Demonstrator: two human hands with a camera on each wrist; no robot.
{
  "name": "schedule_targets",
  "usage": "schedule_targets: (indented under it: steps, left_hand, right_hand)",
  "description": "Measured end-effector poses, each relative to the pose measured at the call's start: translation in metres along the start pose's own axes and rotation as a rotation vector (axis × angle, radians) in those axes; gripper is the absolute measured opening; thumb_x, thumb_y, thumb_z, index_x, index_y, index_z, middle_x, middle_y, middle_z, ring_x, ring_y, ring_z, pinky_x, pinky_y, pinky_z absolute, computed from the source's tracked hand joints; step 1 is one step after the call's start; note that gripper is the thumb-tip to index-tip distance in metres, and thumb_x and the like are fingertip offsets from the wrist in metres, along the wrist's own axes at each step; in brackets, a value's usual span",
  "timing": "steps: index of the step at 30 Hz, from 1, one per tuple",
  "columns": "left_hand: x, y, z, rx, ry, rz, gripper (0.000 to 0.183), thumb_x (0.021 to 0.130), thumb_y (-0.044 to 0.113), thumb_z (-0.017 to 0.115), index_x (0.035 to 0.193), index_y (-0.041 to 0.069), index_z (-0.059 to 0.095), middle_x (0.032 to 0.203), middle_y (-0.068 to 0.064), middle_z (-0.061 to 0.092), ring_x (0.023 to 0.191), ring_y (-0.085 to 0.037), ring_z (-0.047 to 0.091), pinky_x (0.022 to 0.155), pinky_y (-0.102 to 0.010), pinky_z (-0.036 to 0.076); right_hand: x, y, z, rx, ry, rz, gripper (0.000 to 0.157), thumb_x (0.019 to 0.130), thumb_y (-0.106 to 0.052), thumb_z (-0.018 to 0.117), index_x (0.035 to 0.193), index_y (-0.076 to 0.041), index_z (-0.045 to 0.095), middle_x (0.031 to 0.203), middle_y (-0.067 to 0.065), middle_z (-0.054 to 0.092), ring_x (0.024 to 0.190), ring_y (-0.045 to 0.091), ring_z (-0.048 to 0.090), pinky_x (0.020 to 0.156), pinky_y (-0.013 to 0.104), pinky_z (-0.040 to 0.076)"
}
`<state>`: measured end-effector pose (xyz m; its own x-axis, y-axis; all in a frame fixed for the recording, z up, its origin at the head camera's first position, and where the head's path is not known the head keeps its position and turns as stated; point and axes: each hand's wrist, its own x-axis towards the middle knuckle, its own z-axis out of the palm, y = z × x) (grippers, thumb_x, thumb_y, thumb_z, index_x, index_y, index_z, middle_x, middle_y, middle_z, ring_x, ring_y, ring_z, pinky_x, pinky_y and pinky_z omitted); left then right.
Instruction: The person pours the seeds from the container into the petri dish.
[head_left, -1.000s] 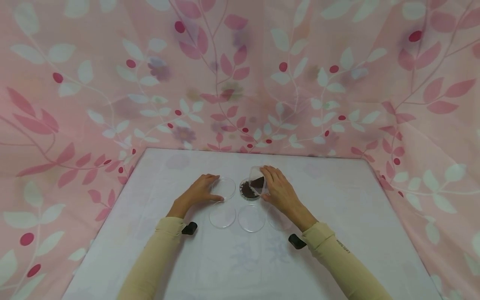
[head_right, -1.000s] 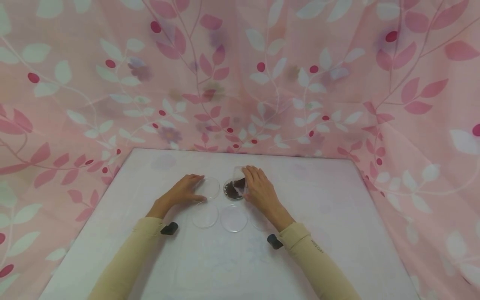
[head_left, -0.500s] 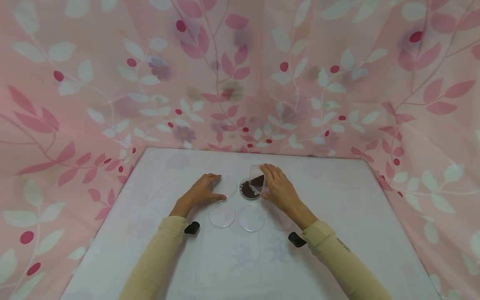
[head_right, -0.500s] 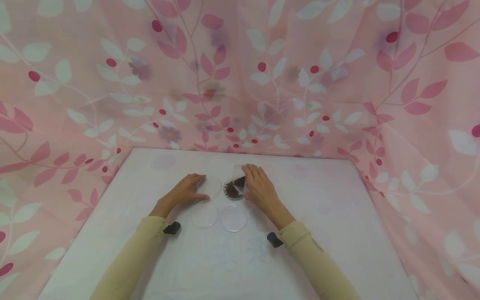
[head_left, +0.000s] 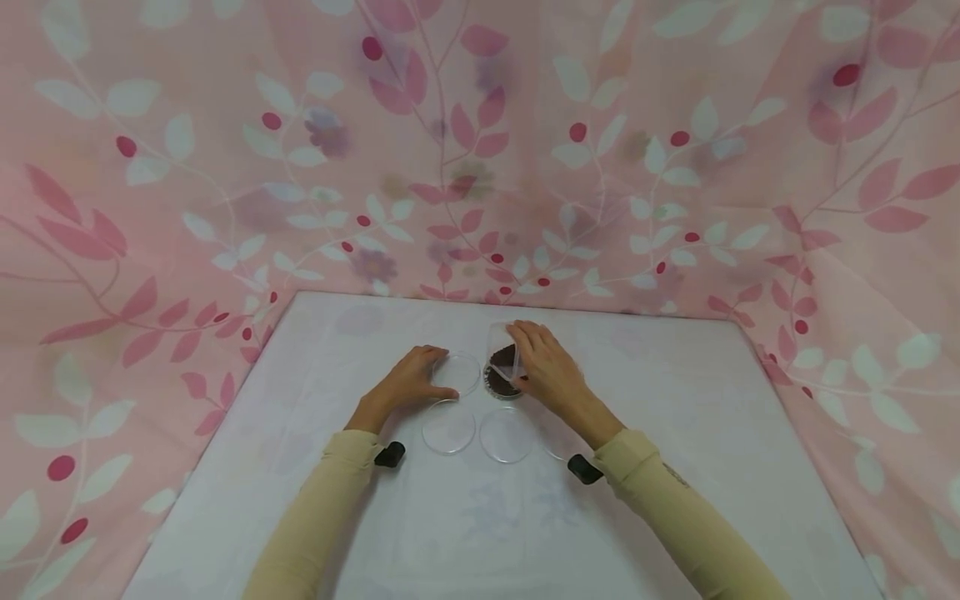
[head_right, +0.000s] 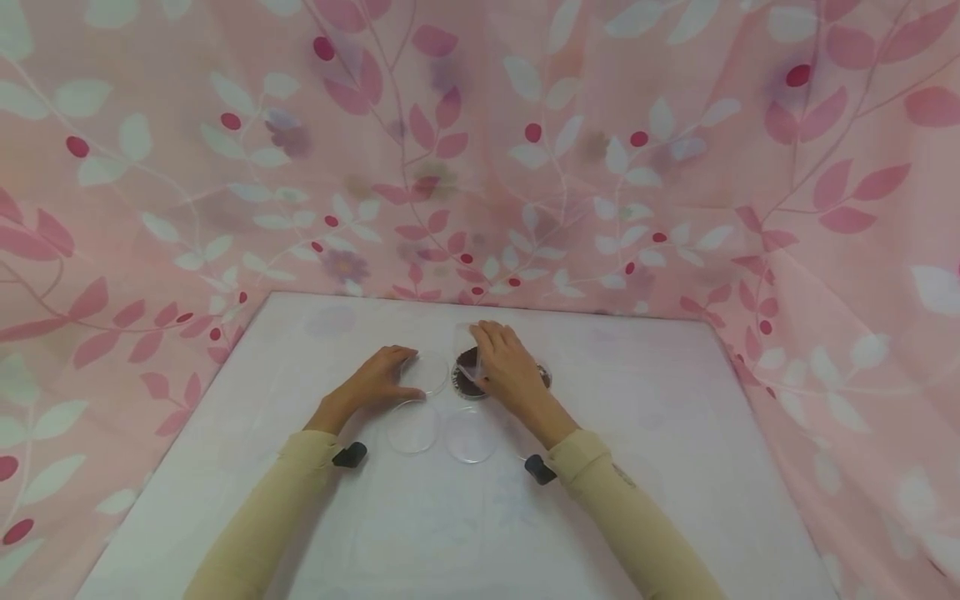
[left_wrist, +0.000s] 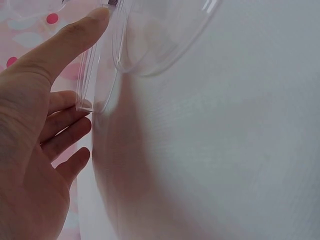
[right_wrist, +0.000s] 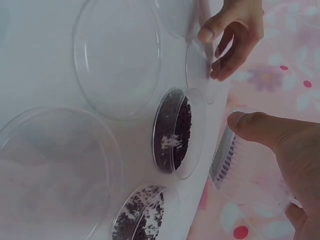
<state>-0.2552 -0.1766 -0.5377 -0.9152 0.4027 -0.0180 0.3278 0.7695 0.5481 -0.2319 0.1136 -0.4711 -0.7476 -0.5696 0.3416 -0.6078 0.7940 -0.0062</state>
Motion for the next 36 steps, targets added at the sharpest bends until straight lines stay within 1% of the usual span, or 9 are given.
schedule_targets:
  steps: [7,12,18,24,29,32,36]
  left_hand:
    - [0.002,0.003,0.0,0.017,0.013,0.034,0.089,0.07,0.052,0.084,0.139,0.004,0.053,0.14,-0.015,0.054,0.133,-0.032,0.047,0.113,-0.049,0.038]
    - [0.004,0.003,0.001,0.038,0.009,0.03,0.09,0.07,0.055,0.083,0.139,0.005,0.053,0.14,-0.014,0.055,0.133,-0.031,0.047,0.114,-0.046,0.038]
    - [0.005,0.002,0.002,0.05,0.014,0.04,0.09,0.07,0.056,0.083,0.138,0.005,0.054,0.138,-0.014,0.056,0.131,-0.031,0.049,0.113,-0.046,0.039]
    - [0.003,0.004,0.0,0.04,0.013,0.031,0.09,0.07,0.055,0.083,0.138,0.004,0.054,0.137,-0.014,0.057,0.131,-0.03,0.049,0.113,-0.046,0.039]
    - [0.001,0.006,-0.001,0.021,0.013,0.02,0.09,0.07,0.053,0.084,0.138,0.003,0.054,0.138,-0.015,0.056,0.131,-0.032,0.049,0.113,-0.047,0.039]
    - [0.0,0.005,-0.001,0.026,0.016,0.019,0.089,0.07,0.053,0.084,0.138,0.003,0.054,0.138,-0.015,0.056,0.131,-0.032,0.049,0.113,-0.047,0.039]
    - [0.0,0.003,0.0,0.022,0.016,0.016,0.089,0.069,0.053,0.084,0.138,0.004,0.054,0.138,-0.015,0.056,0.131,-0.031,0.049,0.114,-0.046,0.038]
  right_hand:
    - [0.01,-0.008,0.001,-0.021,-0.006,-0.027,0.097,0.07,-0.032,0.089,0.147,-0.003,0.037,0.145,0.015,0.047,0.136,0.031,0.044,0.119,0.044,0.032]
    - [0.016,-0.014,0.002,-0.047,-0.014,-0.051,0.097,0.071,-0.032,0.089,0.147,-0.004,0.036,0.146,0.015,0.046,0.137,0.031,0.043,0.119,0.044,0.032]
    - [0.022,-0.021,0.004,-0.046,-0.016,-0.084,0.095,0.069,-0.028,0.09,0.145,-0.005,0.038,0.146,0.016,0.047,0.137,0.033,0.044,0.119,0.046,0.031]
    - [0.026,-0.028,0.007,-0.039,-0.028,-0.107,0.091,0.071,-0.024,0.089,0.145,-0.006,0.038,0.146,0.016,0.047,0.138,0.033,0.043,0.12,0.047,0.03]
    - [0.029,-0.034,0.009,-0.075,-0.028,-0.149,0.094,0.069,-0.026,0.09,0.144,-0.004,0.038,0.146,0.017,0.046,0.139,0.034,0.042,0.119,0.047,0.032]
    - [0.031,-0.037,0.011,-0.097,-0.037,-0.163,0.095,0.069,-0.027,0.09,0.144,-0.004,0.038,0.147,0.017,0.046,0.14,0.034,0.042,0.119,0.047,0.032]
    - [0.033,-0.04,0.013,-0.11,-0.029,-0.175,0.091,0.071,-0.025,0.089,0.144,-0.004,0.039,0.147,0.017,0.046,0.139,0.034,0.043,0.119,0.047,0.032]
